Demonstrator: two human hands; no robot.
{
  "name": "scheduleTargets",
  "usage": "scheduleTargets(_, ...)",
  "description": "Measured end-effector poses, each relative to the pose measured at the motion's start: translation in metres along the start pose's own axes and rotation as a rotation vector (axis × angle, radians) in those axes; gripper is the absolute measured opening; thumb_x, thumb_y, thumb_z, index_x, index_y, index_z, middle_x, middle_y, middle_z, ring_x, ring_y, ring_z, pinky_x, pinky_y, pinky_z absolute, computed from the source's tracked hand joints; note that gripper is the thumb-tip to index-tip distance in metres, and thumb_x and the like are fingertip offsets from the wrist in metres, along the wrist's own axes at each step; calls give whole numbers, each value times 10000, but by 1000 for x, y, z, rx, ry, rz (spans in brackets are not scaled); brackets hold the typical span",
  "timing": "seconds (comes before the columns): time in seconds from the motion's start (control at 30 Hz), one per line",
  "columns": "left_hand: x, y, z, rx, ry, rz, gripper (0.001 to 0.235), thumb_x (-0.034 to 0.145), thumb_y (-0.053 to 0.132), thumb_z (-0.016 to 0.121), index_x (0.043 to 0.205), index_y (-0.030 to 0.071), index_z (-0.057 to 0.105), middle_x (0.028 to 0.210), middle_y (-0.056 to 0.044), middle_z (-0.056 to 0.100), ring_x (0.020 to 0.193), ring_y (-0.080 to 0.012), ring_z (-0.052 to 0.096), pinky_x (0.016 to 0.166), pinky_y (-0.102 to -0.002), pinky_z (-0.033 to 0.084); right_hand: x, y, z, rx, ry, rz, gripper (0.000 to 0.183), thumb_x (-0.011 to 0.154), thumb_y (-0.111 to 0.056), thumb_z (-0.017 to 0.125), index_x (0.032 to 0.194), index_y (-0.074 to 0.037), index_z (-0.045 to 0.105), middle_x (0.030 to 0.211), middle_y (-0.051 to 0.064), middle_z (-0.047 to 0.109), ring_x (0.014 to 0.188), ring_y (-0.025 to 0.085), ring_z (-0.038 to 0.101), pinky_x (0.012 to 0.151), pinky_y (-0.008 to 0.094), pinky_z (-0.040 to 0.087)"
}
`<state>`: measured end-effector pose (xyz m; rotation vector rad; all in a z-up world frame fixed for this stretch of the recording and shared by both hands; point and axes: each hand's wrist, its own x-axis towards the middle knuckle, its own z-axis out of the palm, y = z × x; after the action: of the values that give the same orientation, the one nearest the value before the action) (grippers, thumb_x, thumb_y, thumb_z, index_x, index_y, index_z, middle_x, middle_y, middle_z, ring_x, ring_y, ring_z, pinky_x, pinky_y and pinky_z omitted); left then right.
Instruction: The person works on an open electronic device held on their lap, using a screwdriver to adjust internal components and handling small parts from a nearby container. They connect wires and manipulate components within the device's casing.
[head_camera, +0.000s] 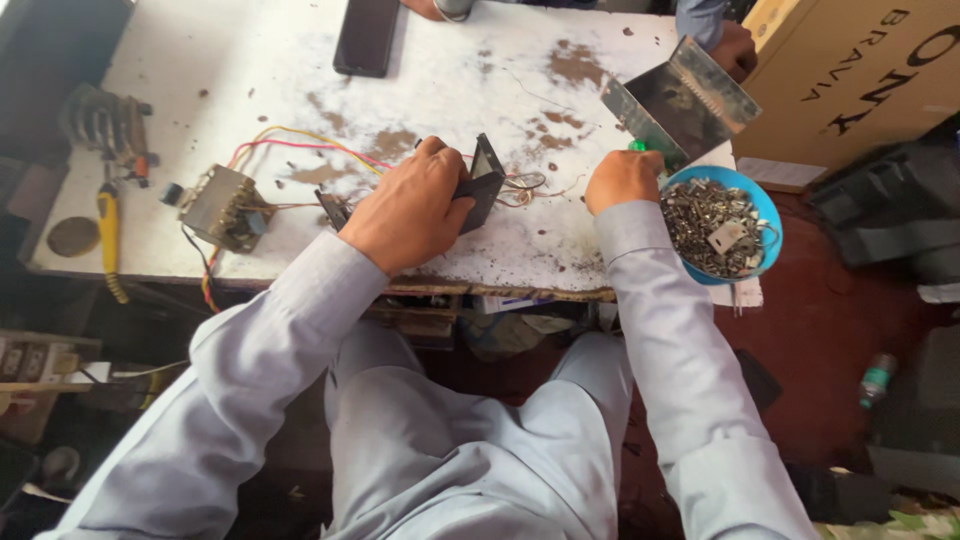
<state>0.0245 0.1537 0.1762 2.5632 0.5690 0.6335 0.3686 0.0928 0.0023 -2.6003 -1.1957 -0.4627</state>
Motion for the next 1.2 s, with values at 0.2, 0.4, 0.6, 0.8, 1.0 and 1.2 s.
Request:
scheduleTargets(0.2, 1, 1, -1, -12, -24, -23, 287, 836, 111, 742, 1039, -31, 597, 1087, -228, 585, 1000, -435, 616, 872, -502, 490, -1, -35, -67, 66, -25, 113, 505, 797, -68, 685, 1187, 171, 471, 1054, 302, 643, 823, 392, 723, 655, 432, 608)
scheduleTargets(0.4, 4, 0, -4, -23, -48, -69, 297, 822, 101, 754, 1035, -33, 597, 1097, -225, 583, 1012, -426, 621, 875, -491, 493, -66, -31, -211, 504, 285, -126, 383, 917, -63, 788, 1164, 16, 507, 996, 184, 644, 845, 331, 692, 708, 435, 575)
scheduleTargets(0.6, 4, 4, -3, -2, -49, -99, 308, 823, 107, 754, 1046, -35, 596, 1099, -223, 585, 1000, -423, 624, 869, -490, 492, -160, -30, -255, 1951, 55, 172, 194, 982, 129, 605, 1064, -6, 491, 1016, 156, 633, 909, 339, 728, 782, 382, 618)
scheduleTargets(0.8, 3, 5, -2, 14, -37, -89, 296, 815, 99, 752, 1030, -33, 598, 1077, -218, 598, 999, -416, 625, 865, -484, 492, -223, -83, -201, 1742, 222, 62, 289, 918, 165, 660, 950, -28, 448, 1064, 165, 644, 1024, 362, 747, 882, 426, 644)
scheduleTargets(1.0, 2, 5, -1, 21, -6, -75, 290, 822, 99, 747, 1029, -37, 597, 1065, -221, 605, 997, -416, 624, 864, -488, 489, -234, -101, -190, 1649, 273, 13, 294, 917, 155, 678, 931, -22, 443, 1064, 142, 625, 1006, 337, 761, 889, 412, 657)
scheduleTargets(1.2, 2, 4, 0, 28, -9, -75, 277, 821, 101, 743, 1014, -32, 596, 1059, -221, 607, 995, -412, 626, 866, -489, 489, -232, -105, -193, 1648, 262, 21, 293, 928, 162, 664, 935, -24, 438, 1054, 140, 632, 1010, 328, 761, 878, 400, 657)
